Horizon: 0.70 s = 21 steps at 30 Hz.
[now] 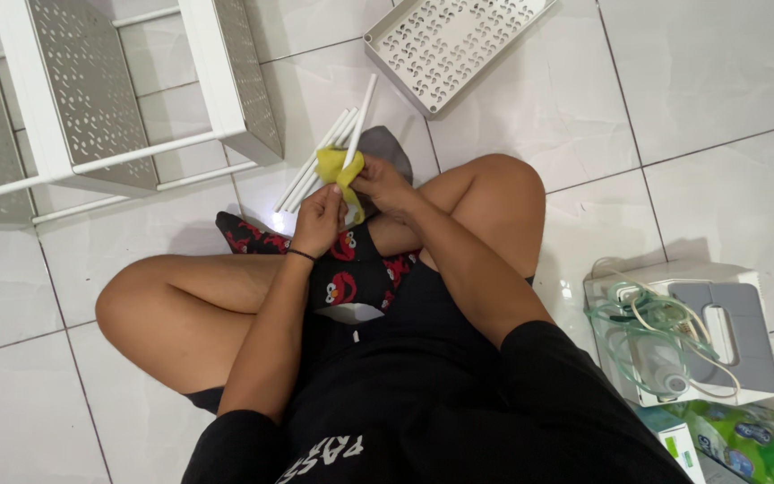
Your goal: The person assembles a white plastic three-tier corner shelf by inserting white support rods into the frame and attaching perforated trays. They wipe the rods with a cloth before insertion and then stand the completed unit upright.
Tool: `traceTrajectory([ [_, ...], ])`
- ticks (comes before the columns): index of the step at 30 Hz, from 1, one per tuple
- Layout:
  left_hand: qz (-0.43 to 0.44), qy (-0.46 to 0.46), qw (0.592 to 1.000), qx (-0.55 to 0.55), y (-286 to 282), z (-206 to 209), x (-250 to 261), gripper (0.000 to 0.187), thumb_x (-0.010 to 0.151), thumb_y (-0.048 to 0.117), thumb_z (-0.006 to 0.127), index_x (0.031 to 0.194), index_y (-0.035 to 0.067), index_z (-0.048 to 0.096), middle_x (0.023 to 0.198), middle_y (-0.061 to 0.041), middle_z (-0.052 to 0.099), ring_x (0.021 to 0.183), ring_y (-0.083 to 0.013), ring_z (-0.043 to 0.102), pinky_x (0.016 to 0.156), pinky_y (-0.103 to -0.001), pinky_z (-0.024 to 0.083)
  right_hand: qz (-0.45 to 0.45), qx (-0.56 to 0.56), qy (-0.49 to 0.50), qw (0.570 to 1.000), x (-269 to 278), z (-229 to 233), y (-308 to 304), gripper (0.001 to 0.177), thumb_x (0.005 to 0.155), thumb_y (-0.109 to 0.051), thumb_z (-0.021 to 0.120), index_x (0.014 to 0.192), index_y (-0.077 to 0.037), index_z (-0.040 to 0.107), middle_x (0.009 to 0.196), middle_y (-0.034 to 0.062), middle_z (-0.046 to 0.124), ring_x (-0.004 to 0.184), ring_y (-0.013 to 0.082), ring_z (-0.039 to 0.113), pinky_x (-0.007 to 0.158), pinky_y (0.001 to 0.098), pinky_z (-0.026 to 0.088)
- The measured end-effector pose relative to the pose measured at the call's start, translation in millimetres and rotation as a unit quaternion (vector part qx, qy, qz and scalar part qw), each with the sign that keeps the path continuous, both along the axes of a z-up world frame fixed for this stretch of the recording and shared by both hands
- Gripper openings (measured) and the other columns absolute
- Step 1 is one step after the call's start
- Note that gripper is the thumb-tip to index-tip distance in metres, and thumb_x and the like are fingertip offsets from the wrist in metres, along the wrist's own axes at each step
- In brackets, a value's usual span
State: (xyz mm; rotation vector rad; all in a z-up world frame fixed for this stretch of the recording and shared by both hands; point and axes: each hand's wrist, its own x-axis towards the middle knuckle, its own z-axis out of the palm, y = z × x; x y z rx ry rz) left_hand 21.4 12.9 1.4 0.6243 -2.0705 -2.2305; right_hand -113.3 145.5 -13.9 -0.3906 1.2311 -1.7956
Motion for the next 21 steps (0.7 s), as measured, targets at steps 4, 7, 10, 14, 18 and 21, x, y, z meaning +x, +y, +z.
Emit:
traceTrajectory([
  [4, -0.013, -0.031, 0.977, -0.211, 4.4, -2.7, -0.9, 0.05, 0.116, 0.034, 0.042, 0.087, -0.003, 0.06, 0.073, -0.014, 0.064, 0.066, -0.0275, 0.061, 0.067, -0.039, 0.051, -0.053, 0.035, 0.019, 0.998, 9.4, -31.5, -14.8, 0.026, 0.104, -0.009, 0.053, 0.127, 0.002, 0.061, 0.114, 0.0081, 0.071, 0.103, 0.0126, 0.067, 0.091, 0.0272, 0.055],
  [7, -0.004, 0.002, 0.939, -0.344, 30.6, 8.0, -5.3, 0.039, 0.113, 0.026, 0.043, 0.096, -0.004, 0.06, 0.089, -0.031, 0.064, 0.085, -0.0507, 0.061, 0.075, -0.055, 0.049, -0.156, 0.09, -0.004, 0.984, 20.8, -44.2, -28.0, 0.029, 0.109, -0.019, 0.048, 0.12, 0.002, 0.064, 0.104, 0.0094, 0.07, 0.091, 0.0131, 0.065, 0.079, 0.0276, 0.054],
  [10, 0.008, -0.046, 0.925, -0.376, 55.0, 30.7, -4.9, 0.033, 0.108, 0.024, 0.043, 0.098, -0.004, 0.058, 0.092, -0.034, 0.065, 0.088, -0.0543, 0.061, 0.076, -0.059, 0.05, -0.212, 0.102, 0.005, 0.972, 26.6, -37.5, -29.5, 0.038, 0.111, -0.028, 0.041, 0.113, 0.002, 0.064, 0.095, 0.0111, 0.069, 0.084, 0.0156, 0.065, 0.074, 0.0293, 0.054],
  [14, -0.028, -0.066, 0.909, -0.411, 57.2, 62.8, -7.5, 0.031, 0.107, 0.023, 0.044, 0.098, -0.003, 0.056, 0.086, -0.033, 0.066, 0.082, -0.0532, 0.063, 0.071, -0.06, 0.049, -0.218, 0.119, 0.069, 0.966, 19.6, -13.9, -21.4, 0.047, 0.11, -0.035, 0.036, 0.106, 0.002, 0.065, 0.09, 0.0105, 0.07, 0.08, 0.017, 0.067, 0.073, 0.0304, 0.054],
  [18, -0.049, -0.07, 0.903, -0.421, 64.6, 85.2, -5.0, 0.031, 0.108, 0.025, 0.045, 0.098, -0.001, 0.057, 0.08, -0.031, 0.066, 0.077, -0.0524, 0.063, 0.067, -0.06, 0.048, -0.278, 0.157, 0.03, 0.947, -7.7, 1.5, -18.3, 0.051, 0.109, -0.038, 0.033, 0.1, 0.0, 0.065, 0.087, 0.0086, 0.071, 0.08, 0.0166, 0.068, 0.074, 0.0306, 0.055],
  [21, -0.053, -0.057, 0.91, -0.408, 68.4, 95.4, 2.8, 0.032, 0.109, 0.027, 0.045, 0.097, -0.001, 0.057, 0.08, -0.03, 0.066, 0.077, -0.052, 0.063, 0.066, -0.06, 0.049, -0.284, 0.135, 0.051, 0.948, -18.2, 1.7, -15.4, 0.05, 0.11, -0.037, 0.036, 0.095, 0.001, 0.065, 0.085, 0.0096, 0.069, 0.077, 0.0185, 0.066, 0.072, 0.0327, 0.054],
])
